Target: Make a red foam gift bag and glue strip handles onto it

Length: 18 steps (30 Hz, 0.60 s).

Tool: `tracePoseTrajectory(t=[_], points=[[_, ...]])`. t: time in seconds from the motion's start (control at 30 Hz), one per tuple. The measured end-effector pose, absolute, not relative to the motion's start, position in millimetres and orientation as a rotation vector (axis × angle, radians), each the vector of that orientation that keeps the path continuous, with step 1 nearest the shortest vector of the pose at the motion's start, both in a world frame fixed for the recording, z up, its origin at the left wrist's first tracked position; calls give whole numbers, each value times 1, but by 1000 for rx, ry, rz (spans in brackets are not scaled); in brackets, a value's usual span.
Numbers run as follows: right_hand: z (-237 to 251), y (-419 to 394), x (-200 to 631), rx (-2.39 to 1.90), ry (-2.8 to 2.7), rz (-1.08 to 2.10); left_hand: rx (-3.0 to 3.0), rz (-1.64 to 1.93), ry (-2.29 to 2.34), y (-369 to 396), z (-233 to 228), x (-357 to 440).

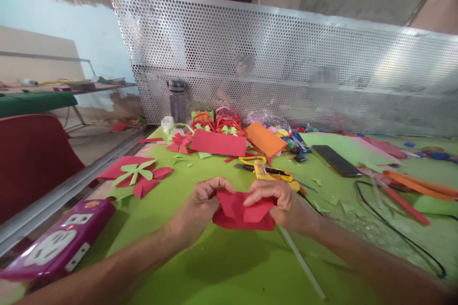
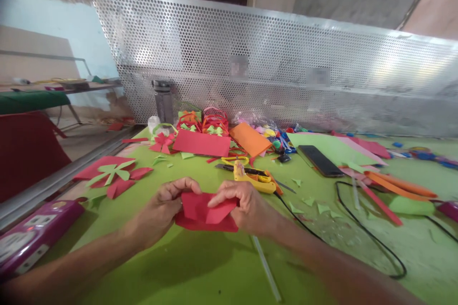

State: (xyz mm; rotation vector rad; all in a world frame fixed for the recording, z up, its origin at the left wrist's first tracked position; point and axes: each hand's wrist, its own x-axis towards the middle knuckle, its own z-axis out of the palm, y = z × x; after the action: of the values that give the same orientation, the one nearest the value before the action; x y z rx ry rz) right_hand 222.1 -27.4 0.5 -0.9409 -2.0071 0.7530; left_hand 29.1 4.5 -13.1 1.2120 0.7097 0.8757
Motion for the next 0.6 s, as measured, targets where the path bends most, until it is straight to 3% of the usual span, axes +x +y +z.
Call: tracePoseTrajectory(t=[0.4, 0.6], points=[[-1, -29, 225, -943, -2043, 406, 1206, 763, 466, 9, -8, 19], [-4, -32, 220, -973, -2092, 434, 1100, 807, 682, 5, -12, 27]])
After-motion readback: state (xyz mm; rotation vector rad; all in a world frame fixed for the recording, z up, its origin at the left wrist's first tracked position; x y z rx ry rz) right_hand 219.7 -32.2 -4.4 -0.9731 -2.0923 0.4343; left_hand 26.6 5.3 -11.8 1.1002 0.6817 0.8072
